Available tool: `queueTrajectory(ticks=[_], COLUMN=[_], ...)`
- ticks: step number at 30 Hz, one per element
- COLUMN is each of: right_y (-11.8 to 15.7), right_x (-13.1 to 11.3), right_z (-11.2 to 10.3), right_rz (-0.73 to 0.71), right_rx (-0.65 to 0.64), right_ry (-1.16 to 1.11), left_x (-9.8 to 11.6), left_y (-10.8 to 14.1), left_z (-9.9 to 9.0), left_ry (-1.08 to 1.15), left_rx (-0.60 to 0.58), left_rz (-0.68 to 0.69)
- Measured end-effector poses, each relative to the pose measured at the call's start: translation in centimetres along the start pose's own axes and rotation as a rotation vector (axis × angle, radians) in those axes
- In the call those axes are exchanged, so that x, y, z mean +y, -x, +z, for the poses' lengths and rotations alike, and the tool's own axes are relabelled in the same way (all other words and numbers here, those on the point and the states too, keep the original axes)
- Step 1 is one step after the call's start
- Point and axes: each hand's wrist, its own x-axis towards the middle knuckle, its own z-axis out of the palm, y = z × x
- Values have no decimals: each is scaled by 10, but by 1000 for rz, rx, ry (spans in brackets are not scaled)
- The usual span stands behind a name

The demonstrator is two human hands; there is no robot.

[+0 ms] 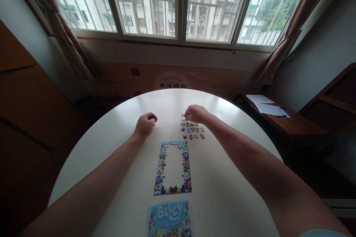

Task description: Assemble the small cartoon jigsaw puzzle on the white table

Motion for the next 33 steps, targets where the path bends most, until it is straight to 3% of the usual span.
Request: queueTrajectory(ticks=[17, 33], right_y=[-14, -12], right_x=[-6, -7], right_z=[6, 11], right_rz=[125, 149], right_rx=[-135, -135], right_ry=[-28, -149], left_x=[2, 2], left_y=[2, 2], left_z=[0, 0], left_ry=[-29, -29], left_rx=[-13, -23], left_rz=[13, 21])
